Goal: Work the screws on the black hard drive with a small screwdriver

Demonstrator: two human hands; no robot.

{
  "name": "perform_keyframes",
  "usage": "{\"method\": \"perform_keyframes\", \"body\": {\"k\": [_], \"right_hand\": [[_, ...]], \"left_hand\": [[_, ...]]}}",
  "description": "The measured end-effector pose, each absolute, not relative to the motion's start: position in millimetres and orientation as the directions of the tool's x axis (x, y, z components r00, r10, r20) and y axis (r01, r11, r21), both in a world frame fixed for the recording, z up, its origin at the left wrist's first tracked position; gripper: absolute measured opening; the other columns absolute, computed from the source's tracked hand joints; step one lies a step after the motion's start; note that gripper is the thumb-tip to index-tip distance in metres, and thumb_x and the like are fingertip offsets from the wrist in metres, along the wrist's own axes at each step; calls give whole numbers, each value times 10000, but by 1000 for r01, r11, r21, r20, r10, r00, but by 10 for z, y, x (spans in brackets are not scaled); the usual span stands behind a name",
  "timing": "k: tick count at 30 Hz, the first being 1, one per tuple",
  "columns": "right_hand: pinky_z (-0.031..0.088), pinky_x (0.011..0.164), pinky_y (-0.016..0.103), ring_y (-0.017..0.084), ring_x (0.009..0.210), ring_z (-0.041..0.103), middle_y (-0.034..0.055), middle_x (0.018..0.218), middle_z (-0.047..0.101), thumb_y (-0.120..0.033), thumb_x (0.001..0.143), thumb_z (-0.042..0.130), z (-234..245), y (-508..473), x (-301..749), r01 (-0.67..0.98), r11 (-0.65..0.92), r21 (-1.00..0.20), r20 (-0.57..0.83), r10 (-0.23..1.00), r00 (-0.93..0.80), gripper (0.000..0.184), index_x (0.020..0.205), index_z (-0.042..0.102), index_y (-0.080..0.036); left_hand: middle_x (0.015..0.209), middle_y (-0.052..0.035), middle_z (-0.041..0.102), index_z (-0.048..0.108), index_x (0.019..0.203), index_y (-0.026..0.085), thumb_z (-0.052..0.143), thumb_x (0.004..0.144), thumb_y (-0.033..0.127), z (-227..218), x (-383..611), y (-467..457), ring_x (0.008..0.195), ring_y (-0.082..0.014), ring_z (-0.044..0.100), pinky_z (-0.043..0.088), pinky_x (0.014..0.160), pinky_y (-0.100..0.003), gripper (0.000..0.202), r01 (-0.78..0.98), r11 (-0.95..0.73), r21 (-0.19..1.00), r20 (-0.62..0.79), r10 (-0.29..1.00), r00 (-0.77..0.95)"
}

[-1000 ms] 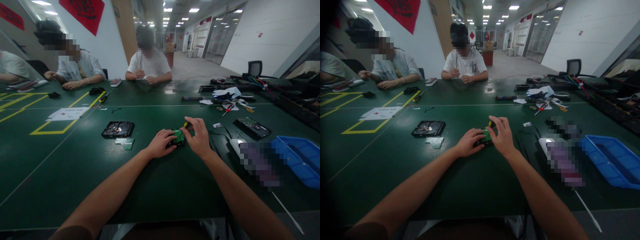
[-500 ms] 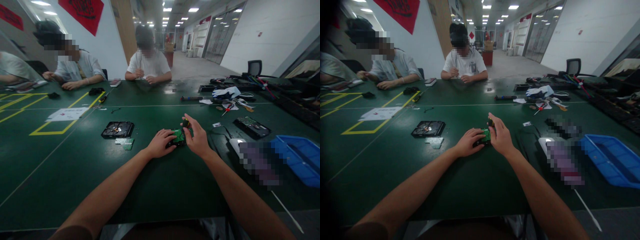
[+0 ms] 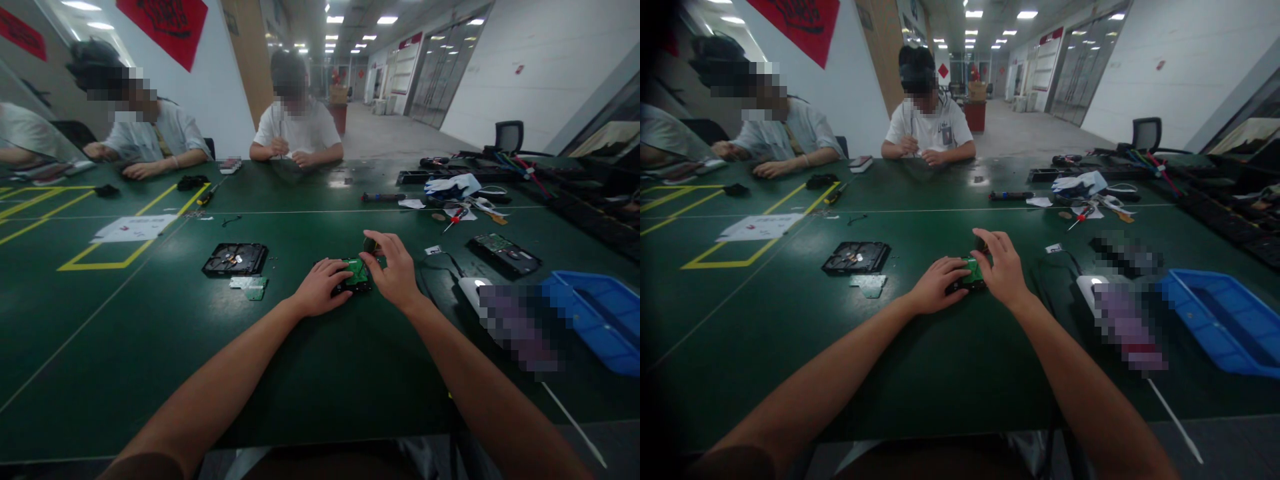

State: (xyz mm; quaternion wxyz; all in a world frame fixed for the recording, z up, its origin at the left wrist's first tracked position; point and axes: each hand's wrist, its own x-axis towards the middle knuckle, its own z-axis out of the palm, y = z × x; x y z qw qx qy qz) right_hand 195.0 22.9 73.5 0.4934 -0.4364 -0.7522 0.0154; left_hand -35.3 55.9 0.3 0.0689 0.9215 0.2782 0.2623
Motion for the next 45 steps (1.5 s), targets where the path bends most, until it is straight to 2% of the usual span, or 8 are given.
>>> {"method": "perform_keyframes", "body": {"k": [18,25,31,36,40,45], "right_hand": [[633,945,496,258,1095,682,85,1321,639,-201,1018,583,719,270,1939,623,631,-463,706,687,-172,505,1494,525,-358],[636,875,490,267,1021,661,93,1226,604,-307,996,668,719,257,1922,657,603,-452,730,674,-116,457,1437,551,-334],[624,812,460,222,854,640,75,1166,594,-338,966,723,720,253,1916,678,579,-452,745,663,-70,462,1396,557,-312],[628,862,475,245,944,673,76,1193,632,-270,986,669,712,259,1922,653,602,-459,721,682,-123,472,1437,555,-344],[620,915,497,250,993,692,67,1184,675,-200,1000,602,727,233,1901,639,620,-455,706,688,-165,549,1515,514,-369],[617,944,498,246,1034,706,77,1274,684,-183,1012,562,744,204,1895,617,635,-465,702,689,-179,533,1512,516,-362]], "left_hand": [[1511,-125,587,615,1403,246,677,987,447,11,-350,554,1446,-345,515,365,1237,-637,467,475,-837,272,455,547,703],[1515,-128,583,604,1417,247,685,978,451,6,-351,560,1458,-347,502,359,1239,-641,492,481,-833,274,440,554,707],[1516,-126,582,598,1428,263,683,981,440,29,-347,552,1459,-350,503,366,1230,-653,488,471,-836,282,444,549,708],[1521,-127,578,600,1424,244,671,990,452,25,-349,556,1456,-346,506,362,1238,-642,487,474,-838,270,446,545,710],[1524,-124,579,610,1415,256,682,980,453,17,-348,556,1456,-354,507,364,1232,-656,483,479,-830,284,437,557,706],[1518,-118,586,615,1413,265,680,981,455,7,-346,553,1459,-355,505,360,1235,-658,476,481,-828,288,438,561,702]]}}
